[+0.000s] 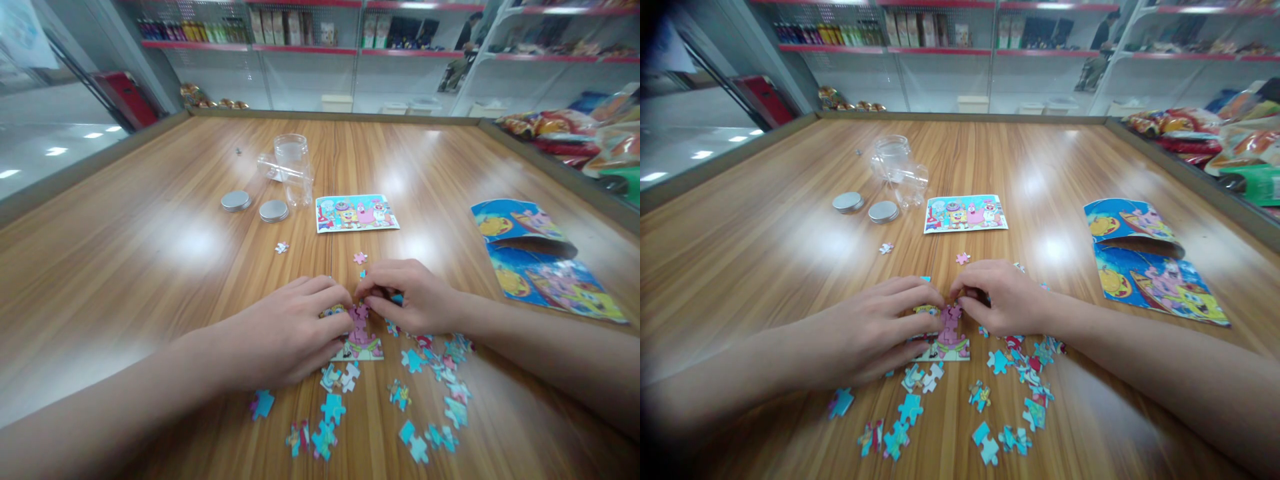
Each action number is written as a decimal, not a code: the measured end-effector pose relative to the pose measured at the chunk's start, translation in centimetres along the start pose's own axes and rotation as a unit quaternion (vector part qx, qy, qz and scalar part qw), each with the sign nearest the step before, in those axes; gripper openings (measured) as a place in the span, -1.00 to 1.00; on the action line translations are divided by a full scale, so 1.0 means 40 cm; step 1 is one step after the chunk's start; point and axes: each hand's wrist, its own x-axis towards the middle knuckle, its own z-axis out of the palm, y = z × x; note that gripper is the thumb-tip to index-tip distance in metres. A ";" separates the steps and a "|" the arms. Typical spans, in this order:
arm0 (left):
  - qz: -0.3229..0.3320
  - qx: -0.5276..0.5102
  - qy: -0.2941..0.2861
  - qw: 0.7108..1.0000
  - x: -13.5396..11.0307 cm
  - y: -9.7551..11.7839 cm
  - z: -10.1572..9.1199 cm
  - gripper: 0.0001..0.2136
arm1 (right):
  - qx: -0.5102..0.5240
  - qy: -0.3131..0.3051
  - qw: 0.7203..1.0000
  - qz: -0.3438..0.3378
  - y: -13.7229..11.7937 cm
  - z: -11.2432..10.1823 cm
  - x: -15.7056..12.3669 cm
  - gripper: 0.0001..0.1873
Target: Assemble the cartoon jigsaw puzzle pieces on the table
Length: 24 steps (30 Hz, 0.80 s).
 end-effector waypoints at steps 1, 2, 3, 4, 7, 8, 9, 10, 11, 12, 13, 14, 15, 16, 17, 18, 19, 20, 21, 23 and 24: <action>-0.001 0.001 -0.003 1.000 0.000 0.000 0.000 -0.83 | 0.000 -0.002 1.000 -0.002 0.000 0.001 0.000 -0.87; -0.003 0.001 -0.005 1.000 -0.001 0.000 0.000 -0.83 | 0.000 -0.002 1.000 -0.003 0.001 0.001 0.000 -0.86; -0.003 0.001 -0.007 1.000 -0.001 0.000 0.000 -0.83 | 0.001 -0.003 1.000 -0.005 0.001 0.001 0.000 -0.85; -0.004 0.000 -0.007 1.000 -0.002 0.000 0.001 -0.82 | 0.003 -0.003 1.000 -0.007 0.001 0.001 0.000 -0.84; -0.002 -0.001 -0.004 1.000 -0.003 0.000 0.002 -0.81 | 0.010 -0.005 1.000 -0.011 0.001 -0.001 0.000 -0.82; -0.002 -0.001 -0.002 1.000 -0.003 0.000 0.002 -0.81 | 0.013 -0.006 1.000 -0.011 0.001 -0.002 0.001 -0.82; -0.002 -0.001 -0.001 1.000 -0.003 0.000 0.002 -0.82 | 0.014 -0.008 1.000 -0.010 0.001 -0.002 0.001 -0.83; -0.002 -0.002 0.001 1.000 -0.002 0.000 0.002 -0.82 | 0.013 -0.011 1.000 -0.008 0.000 -0.003 0.000 -0.84; -0.002 -0.003 0.002 1.000 -0.002 0.000 0.002 -0.82 | 0.011 -0.014 1.000 -0.006 -0.001 -0.003 0.000 -0.84; -0.002 -0.004 0.003 1.000 -0.001 0.000 0.002 -0.82 | 0.009 -0.017 1.000 -0.003 -0.001 -0.003 0.000 -0.85; -0.002 -0.005 0.004 1.000 -0.001 0.000 0.002 -0.82 | 0.006 -0.021 1.000 0.000 -0.002 -0.003 -0.001 -0.86; -0.002 -0.006 0.004 1.000 -0.001 0.000 0.002 -0.82 | 0.004 -0.023 1.000 0.002 -0.002 -0.003 -0.001 -0.86; -0.003 -0.006 0.003 1.000 -0.001 -0.001 0.002 -0.82 | 0.003 -0.024 1.000 0.003 -0.002 -0.002 -0.001 -0.87; -0.004 -0.006 0.000 1.000 -0.001 -0.001 0.002 -0.82 | 0.002 -0.025 1.000 0.005 -0.002 -0.002 0.000 -0.87; -0.005 -0.006 -0.002 1.000 -0.001 -0.001 0.003 -0.81 | 0.002 -0.025 1.000 0.006 -0.001 -0.001 0.000 -0.88; -0.005 -0.005 -0.002 1.000 -0.002 -0.001 0.003 -0.81 | 0.002 -0.025 1.000 0.007 0.000 0.000 0.001 -0.88; -0.004 -0.005 -0.003 1.000 -0.003 -0.001 0.004 -0.81 | 0.001 -0.024 1.000 0.007 0.002 0.000 0.002 -0.89; -0.004 -0.005 -0.003 1.000 -0.004 -0.001 0.004 -0.81 | 0.001 -0.023 1.000 0.007 0.003 0.001 0.002 -0.89; -0.003 -0.005 -0.002 1.000 -0.004 -0.001 0.005 -0.81 | 0.001 -0.023 1.000 0.007 0.004 0.001 0.003 -0.90; -0.003 -0.004 -0.001 1.000 -0.005 -0.001 0.005 -0.81 | -0.001 -0.022 1.000 0.007 0.005 0.002 0.003 -0.90; -0.003 -0.004 -0.001 1.000 -0.004 -0.001 0.005 -0.80 | -0.002 -0.023 1.000 0.007 0.005 0.003 0.002 -0.90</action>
